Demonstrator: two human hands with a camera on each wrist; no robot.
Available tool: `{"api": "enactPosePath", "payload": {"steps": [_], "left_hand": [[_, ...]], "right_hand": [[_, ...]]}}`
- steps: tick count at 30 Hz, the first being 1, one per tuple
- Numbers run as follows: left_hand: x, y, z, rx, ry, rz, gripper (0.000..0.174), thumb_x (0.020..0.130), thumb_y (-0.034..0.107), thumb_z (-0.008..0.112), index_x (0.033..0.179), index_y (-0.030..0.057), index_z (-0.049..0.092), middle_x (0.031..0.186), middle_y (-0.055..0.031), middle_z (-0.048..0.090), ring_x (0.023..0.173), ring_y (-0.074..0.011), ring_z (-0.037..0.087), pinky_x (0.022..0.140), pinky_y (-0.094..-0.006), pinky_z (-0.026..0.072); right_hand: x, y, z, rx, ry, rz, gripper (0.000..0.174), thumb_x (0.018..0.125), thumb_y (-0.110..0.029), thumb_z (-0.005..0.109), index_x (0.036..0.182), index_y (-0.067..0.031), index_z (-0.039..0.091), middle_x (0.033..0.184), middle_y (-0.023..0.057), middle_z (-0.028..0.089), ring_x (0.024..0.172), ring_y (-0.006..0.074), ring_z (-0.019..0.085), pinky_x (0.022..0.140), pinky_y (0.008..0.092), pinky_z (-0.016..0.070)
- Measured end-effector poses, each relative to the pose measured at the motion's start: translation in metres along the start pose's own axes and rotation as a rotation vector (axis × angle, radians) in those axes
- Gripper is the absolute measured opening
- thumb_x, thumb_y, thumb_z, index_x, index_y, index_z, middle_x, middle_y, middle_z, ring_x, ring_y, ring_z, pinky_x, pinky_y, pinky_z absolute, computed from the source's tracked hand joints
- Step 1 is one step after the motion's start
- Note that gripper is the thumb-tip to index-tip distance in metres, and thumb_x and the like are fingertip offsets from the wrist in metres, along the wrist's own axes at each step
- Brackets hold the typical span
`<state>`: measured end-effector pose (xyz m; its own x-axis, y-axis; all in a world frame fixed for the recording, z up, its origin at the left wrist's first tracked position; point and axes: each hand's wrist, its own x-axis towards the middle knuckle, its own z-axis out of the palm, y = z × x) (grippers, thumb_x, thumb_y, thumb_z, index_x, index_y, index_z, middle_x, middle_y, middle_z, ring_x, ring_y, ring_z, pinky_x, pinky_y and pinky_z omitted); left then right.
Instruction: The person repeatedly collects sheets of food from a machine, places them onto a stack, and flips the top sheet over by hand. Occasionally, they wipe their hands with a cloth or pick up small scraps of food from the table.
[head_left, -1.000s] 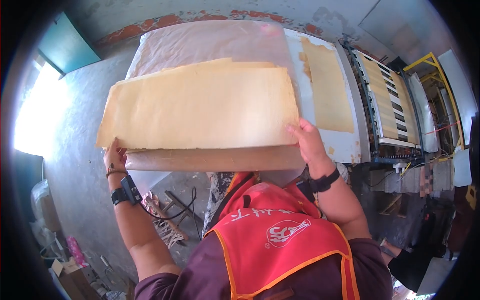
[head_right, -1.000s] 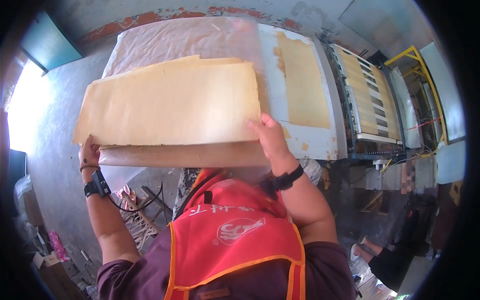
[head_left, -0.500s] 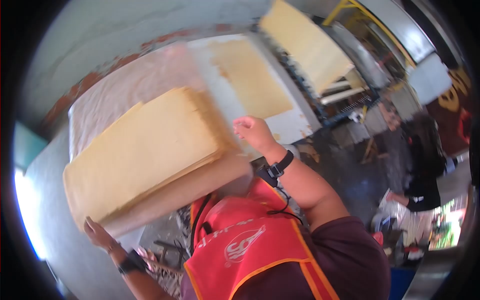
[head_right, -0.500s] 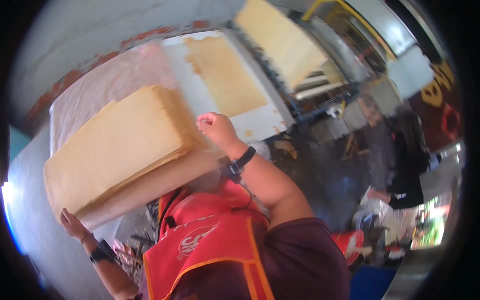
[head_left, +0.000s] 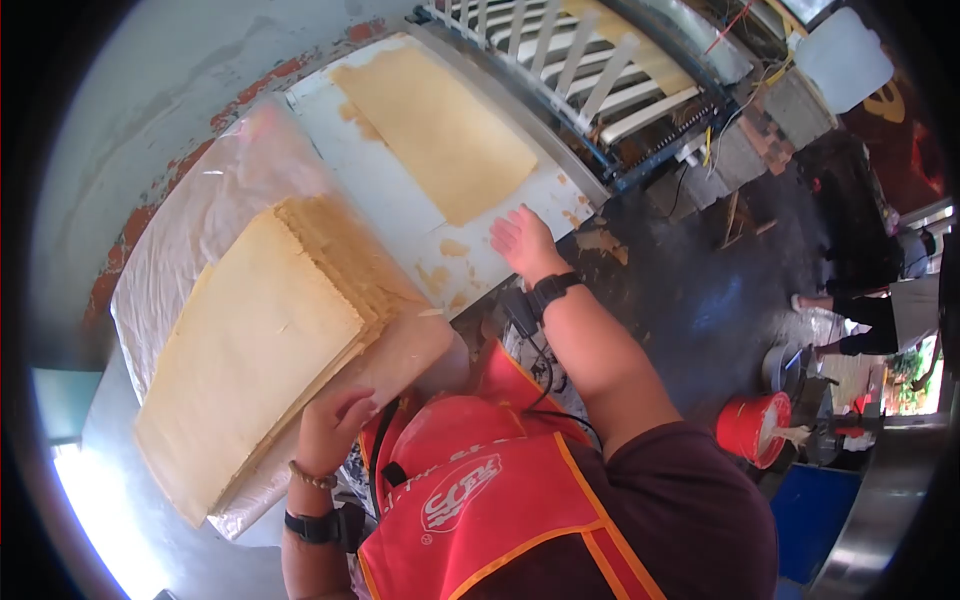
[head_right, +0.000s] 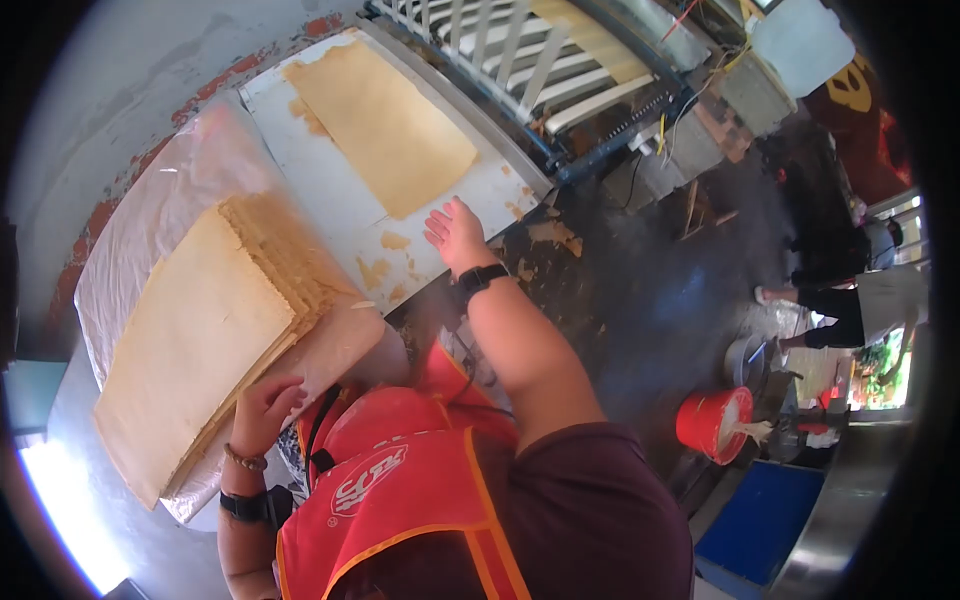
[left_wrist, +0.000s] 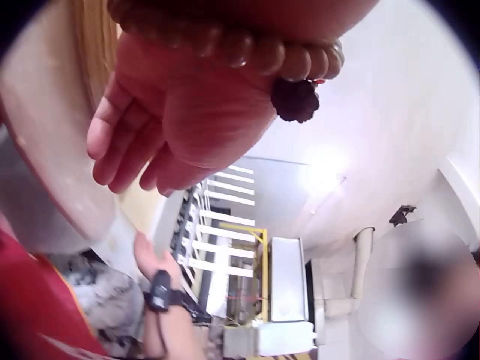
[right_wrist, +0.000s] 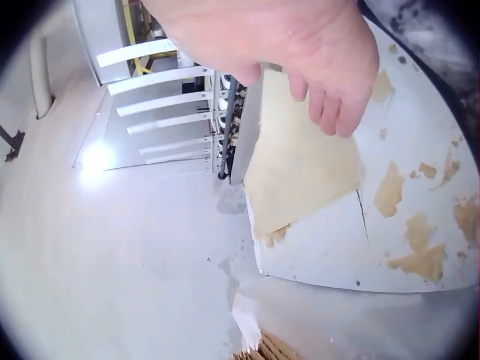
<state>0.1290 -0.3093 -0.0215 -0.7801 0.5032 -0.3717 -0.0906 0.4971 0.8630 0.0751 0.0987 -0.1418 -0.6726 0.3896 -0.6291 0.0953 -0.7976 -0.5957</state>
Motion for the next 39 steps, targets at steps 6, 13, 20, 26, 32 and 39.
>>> {"api": "enactPosePath", "payload": {"steps": [6,13,20,26,32,39], "left_hand": [[0.113,0.103,0.038,-0.469,-0.066,-0.259,0.036,0.096,0.022,0.054,0.123,-0.0008,0.056,0.105,-0.0119,0.067,0.090,-0.0182,0.065,0.075,-0.0286,0.0531],[0.357,0.034,0.122,-0.496,0.292,-0.541,0.051,0.089,0.029,0.062,0.128,-0.0012,0.047,0.116,-0.0183,0.060,0.099,-0.0260,0.059,0.080,-0.0354,0.0507],[0.441,-0.001,0.135,-0.559,0.391,-0.678,0.056,0.082,0.043,0.068,0.117,0.0011,0.056,0.094,-0.0097,0.065,0.078,-0.0208,0.060,0.065,-0.0335,0.0479],[0.468,-0.002,0.138,-0.498,0.332,-0.800,0.053,0.083,0.046,0.064,0.111,0.0022,0.059,0.082,-0.0060,0.063,0.065,-0.0187,0.055,0.057,-0.0339,0.0447],[0.522,-0.038,0.085,-0.451,0.475,-0.551,0.050,0.084,0.043,0.065,0.109,0.0007,0.059,0.092,-0.0073,0.061,0.078,-0.0203,0.058,0.062,-0.0351,0.0501],[0.574,0.000,0.044,-0.614,0.534,-0.475,0.046,0.088,0.045,0.061,0.114,0.0076,0.057,0.087,-0.0056,0.062,0.069,-0.0186,0.058,0.062,-0.0332,0.0515]], "right_hand": [[0.048,0.003,-0.008,0.049,0.106,0.012,0.067,0.097,-0.045,0.043,0.146,-0.0025,0.026,0.147,0.0199,0.036,0.131,0.0335,0.041,0.107,0.0456,0.0326],[0.070,0.008,-0.016,0.062,0.135,-0.003,0.070,0.094,-0.048,0.046,0.144,-0.0011,0.030,0.143,0.0193,0.041,0.129,0.0310,0.044,0.105,0.0423,0.0347],[0.080,-0.012,-0.015,0.078,0.187,0.013,0.065,0.094,-0.048,0.048,0.139,-0.0024,0.039,0.131,0.0156,0.053,0.118,0.0250,0.052,0.096,0.0378,0.0400],[0.087,-0.014,-0.013,0.055,0.226,0.045,0.058,0.093,-0.045,0.048,0.134,-0.0040,0.044,0.122,0.0118,0.058,0.107,0.0199,0.055,0.088,0.0354,0.0423],[0.084,-0.018,-0.012,0.079,0.217,0.063,0.054,0.095,-0.041,0.049,0.134,-0.0030,0.045,0.123,0.0132,0.057,0.109,0.0215,0.055,0.090,0.0348,0.0430],[0.084,-0.024,-0.003,0.066,0.184,0.064,0.048,0.094,-0.036,0.053,0.129,-0.0039,0.048,0.120,0.0114,0.059,0.105,0.0199,0.057,0.086,0.0327,0.0451]]}}
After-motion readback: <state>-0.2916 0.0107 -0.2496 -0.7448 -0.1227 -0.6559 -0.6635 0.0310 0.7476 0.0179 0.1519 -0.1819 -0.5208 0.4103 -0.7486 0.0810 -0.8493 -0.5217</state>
